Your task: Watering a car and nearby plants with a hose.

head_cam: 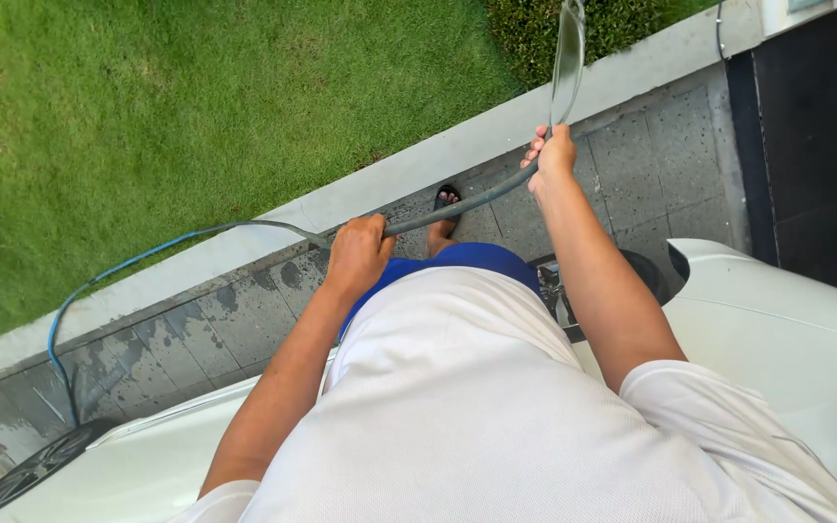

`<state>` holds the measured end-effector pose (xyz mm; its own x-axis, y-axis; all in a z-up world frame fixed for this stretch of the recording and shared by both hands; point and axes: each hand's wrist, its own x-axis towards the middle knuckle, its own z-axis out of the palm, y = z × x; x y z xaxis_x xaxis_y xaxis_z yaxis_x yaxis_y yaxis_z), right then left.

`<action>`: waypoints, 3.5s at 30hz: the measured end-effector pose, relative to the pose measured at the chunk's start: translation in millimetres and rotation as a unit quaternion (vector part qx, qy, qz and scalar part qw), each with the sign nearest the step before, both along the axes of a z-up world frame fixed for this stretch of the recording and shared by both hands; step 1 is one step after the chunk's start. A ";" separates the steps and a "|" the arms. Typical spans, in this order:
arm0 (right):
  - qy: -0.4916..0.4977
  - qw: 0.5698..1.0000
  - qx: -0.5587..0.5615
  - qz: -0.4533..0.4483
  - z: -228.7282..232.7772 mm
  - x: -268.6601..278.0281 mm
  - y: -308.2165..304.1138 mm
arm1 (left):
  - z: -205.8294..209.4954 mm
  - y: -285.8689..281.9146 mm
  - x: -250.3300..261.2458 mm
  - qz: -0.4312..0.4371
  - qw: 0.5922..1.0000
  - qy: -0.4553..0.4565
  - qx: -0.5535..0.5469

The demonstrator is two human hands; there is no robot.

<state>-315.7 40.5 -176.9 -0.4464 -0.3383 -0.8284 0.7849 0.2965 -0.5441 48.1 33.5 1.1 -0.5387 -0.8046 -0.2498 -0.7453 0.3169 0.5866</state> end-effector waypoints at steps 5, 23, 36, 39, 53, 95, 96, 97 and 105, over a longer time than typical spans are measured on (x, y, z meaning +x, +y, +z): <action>-0.067 0.997 -0.022 0.025 21.1 -6.5 5.9 | 0.1 -4.2 -0.9 -0.010 0.999 -0.031 -0.002; -0.038 0.998 0.043 0.028 -8.4 0.9 8.1 | 9.7 -0.7 -10.3 -0.020 0.999 -0.037 0.022; -0.068 0.995 0.070 0.011 -29.7 2.0 16.5 | 5.1 -1.7 -11.5 -0.030 0.998 -0.042 0.034; -0.039 0.997 0.072 -0.008 -19.9 3.7 16.2 | 2.8 -1.7 -11.2 -0.033 0.998 -0.052 0.034; 0.088 0.987 0.080 -0.108 16.8 0.1 13.0 | -1.6 -5.5 -15.7 -0.047 0.998 -0.041 0.028; 0.126 0.992 0.013 0.018 39.5 1.0 -42.8 | 6.8 -9.9 -9.8 0.007 0.999 -0.028 0.026; 0.126 0.992 0.012 0.018 41.0 1.4 -42.3 | 5.6 -9.2 -9.4 0.007 0.999 -0.028 0.026; 0.130 0.991 0.013 0.017 42.6 2.0 -42.7 | 4.5 -9.1 -8.9 0.006 0.999 -0.029 0.027; 0.128 0.991 0.009 0.030 40.3 0.9 -40.0 | 5.5 -9.1 -8.9 0.006 0.999 -0.030 0.028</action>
